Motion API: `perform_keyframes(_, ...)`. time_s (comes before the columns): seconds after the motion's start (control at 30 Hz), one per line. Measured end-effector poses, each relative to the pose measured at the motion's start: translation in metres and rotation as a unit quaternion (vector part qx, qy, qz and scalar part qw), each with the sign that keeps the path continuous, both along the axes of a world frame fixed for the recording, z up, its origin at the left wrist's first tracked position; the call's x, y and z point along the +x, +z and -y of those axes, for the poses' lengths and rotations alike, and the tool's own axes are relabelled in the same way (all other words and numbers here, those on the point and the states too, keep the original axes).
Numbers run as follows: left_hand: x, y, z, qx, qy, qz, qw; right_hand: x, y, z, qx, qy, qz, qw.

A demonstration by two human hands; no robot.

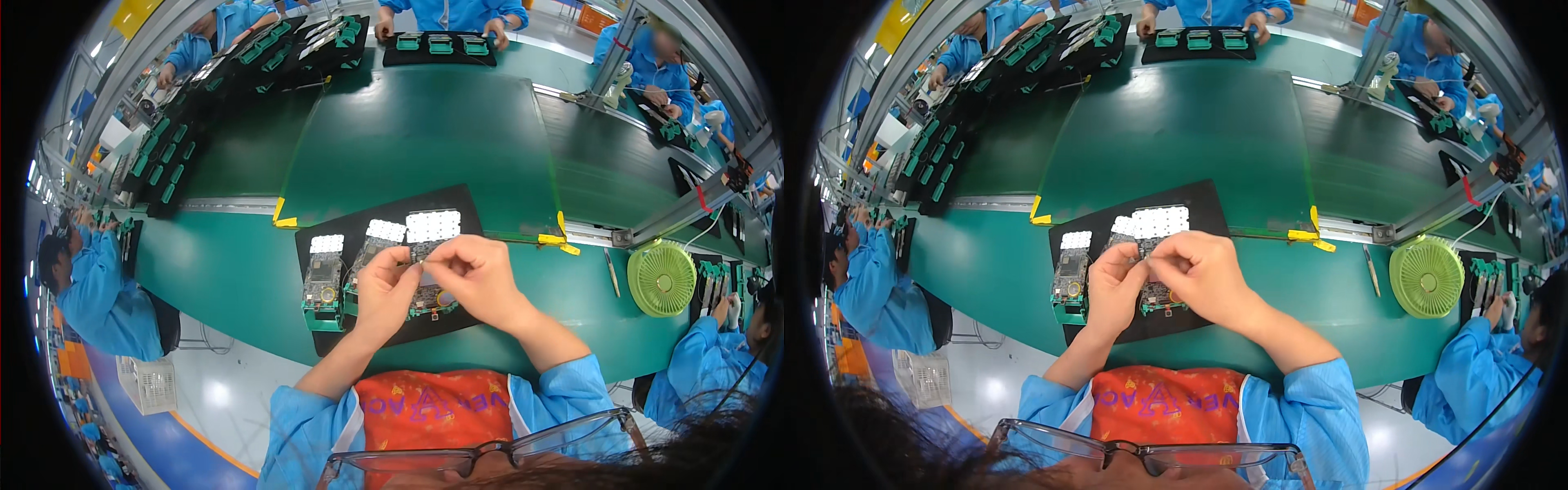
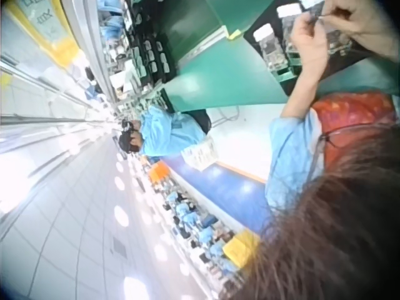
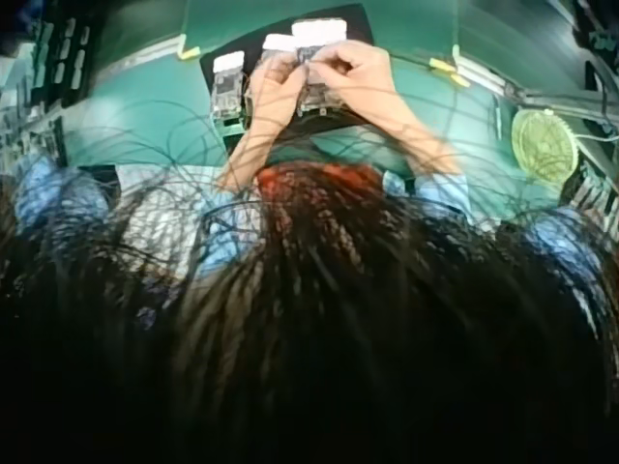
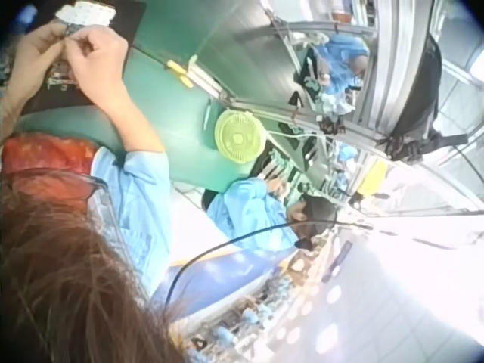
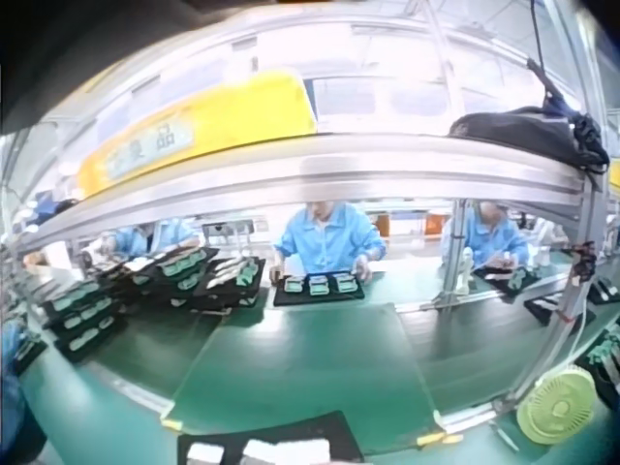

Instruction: The person attaches components to circuit boards on electronic devices using tweezers and their hands, aligns the devices onto a mat, and slides the mat down the conveyor belt.

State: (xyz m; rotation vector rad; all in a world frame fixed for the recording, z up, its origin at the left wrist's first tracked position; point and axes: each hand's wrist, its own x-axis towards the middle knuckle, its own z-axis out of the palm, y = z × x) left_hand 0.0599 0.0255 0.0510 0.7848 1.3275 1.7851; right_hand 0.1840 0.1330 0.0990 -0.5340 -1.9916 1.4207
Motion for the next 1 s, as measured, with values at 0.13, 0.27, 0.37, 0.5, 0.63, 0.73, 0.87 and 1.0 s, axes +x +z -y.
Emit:
perform_keyframes(0.13,0.01,0.008,-0.001,0.017,0.001,-0.02,1.0,-0.001,-0.009,0.004,0.078,-0.036,0.0,0.996)
perform_keyframes(0.27,0.013,0.007,-0.001,0.017,0.015,-0.034,0.999,-0.001,-0.004,0.005,0.122,-0.055,-0.01,0.991)
perform_keyframes(0.37,0.01,0.001,0.0,0.017,0.012,-0.089,0.996,0.0,-0.004,0.005,0.135,-0.059,-0.006,0.989)
perform_keyframes(0.5,0.01,0.005,0.0,0.021,0.011,-0.103,0.994,0.001,-0.004,0.003,0.132,-0.049,0.003,0.99)
perform_keyframes(0.63,0.009,0.002,0.0,0.011,0.011,-0.121,0.992,0.001,-0.003,0.002,0.119,-0.042,0.007,0.992)
perform_keyframes(0.73,0.01,0.004,-0.001,0.003,0.019,-0.132,0.991,0.002,-0.003,0.001,0.115,-0.034,0.013,0.993)
perform_keyframes(0.87,0.013,0.006,-0.004,0.012,0.053,-0.149,0.987,0.003,0.001,0.002,0.108,-0.025,0.014,0.994)
perform_keyframes(1.0,0.016,0.008,-0.006,0.035,0.085,-0.187,0.978,0.004,0.001,0.0,0.108,-0.026,0.012,0.994)
